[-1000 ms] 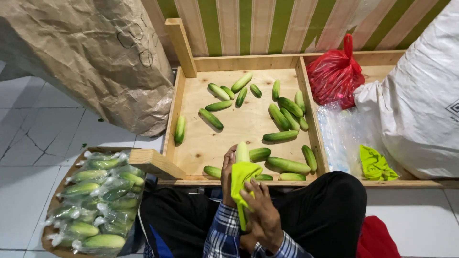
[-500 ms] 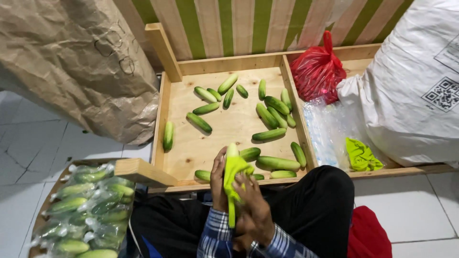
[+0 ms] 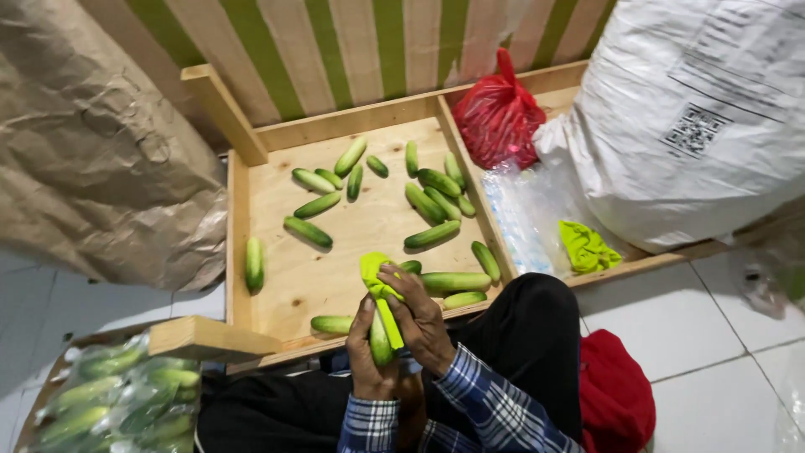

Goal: The person sorts cucumbers on a wooden tray, wipes several with a cloth, and places them into plastic bags in a cardboard box.

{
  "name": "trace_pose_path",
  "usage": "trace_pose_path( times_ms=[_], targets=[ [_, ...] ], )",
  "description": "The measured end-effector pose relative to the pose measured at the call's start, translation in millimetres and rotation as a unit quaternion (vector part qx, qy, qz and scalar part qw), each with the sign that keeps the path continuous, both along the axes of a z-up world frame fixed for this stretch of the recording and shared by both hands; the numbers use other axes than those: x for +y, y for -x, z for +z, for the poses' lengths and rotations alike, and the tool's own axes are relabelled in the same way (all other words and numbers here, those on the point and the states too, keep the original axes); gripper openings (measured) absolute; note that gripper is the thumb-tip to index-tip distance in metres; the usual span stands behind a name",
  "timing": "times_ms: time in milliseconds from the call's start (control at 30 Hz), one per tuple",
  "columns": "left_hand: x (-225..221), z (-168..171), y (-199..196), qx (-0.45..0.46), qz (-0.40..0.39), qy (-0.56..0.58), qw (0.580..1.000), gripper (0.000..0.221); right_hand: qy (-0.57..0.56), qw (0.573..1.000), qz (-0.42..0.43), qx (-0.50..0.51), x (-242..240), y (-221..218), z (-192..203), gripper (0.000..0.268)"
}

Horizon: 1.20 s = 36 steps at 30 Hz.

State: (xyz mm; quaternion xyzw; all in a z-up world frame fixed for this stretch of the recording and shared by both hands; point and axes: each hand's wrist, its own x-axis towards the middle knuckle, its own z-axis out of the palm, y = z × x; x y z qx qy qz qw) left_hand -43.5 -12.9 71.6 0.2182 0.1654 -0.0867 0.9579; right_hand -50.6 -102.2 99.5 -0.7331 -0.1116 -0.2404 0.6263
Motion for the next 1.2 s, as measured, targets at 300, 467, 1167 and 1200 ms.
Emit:
trace_pose_path(
  times_ms=[300, 467, 1167, 1200],
  targets=[
    [-5.8, 5.7, 1.9, 0.05, 0.017, -0.028, 0.998, 0.039, -0.084, 0.982, -0.035, 0.168, -11.1, -14.4, -13.1, 0.036],
    [-6.2, 9.5, -1.4, 0.038, 0.044, -0.102, 0.993, 0.043, 0.029, 0.99, -0.074, 0.12, -15.8, -8.0, -20.9, 0.035],
    [13.8, 9.9, -12.4, 0.014, 0.018, -0.088, 0.996, 0.048, 0.398, 0.889, 0.171, 0.145, -40.9, 30.2, -78.3, 0.037],
    [12.6, 12.5, -12.1, 0.019, 0.016, -0.097, 0.995, 0.047, 0.4, 0.892, 0.184, 0.099, -42.4, 30.1, -83.8, 0.043]
  ],
)
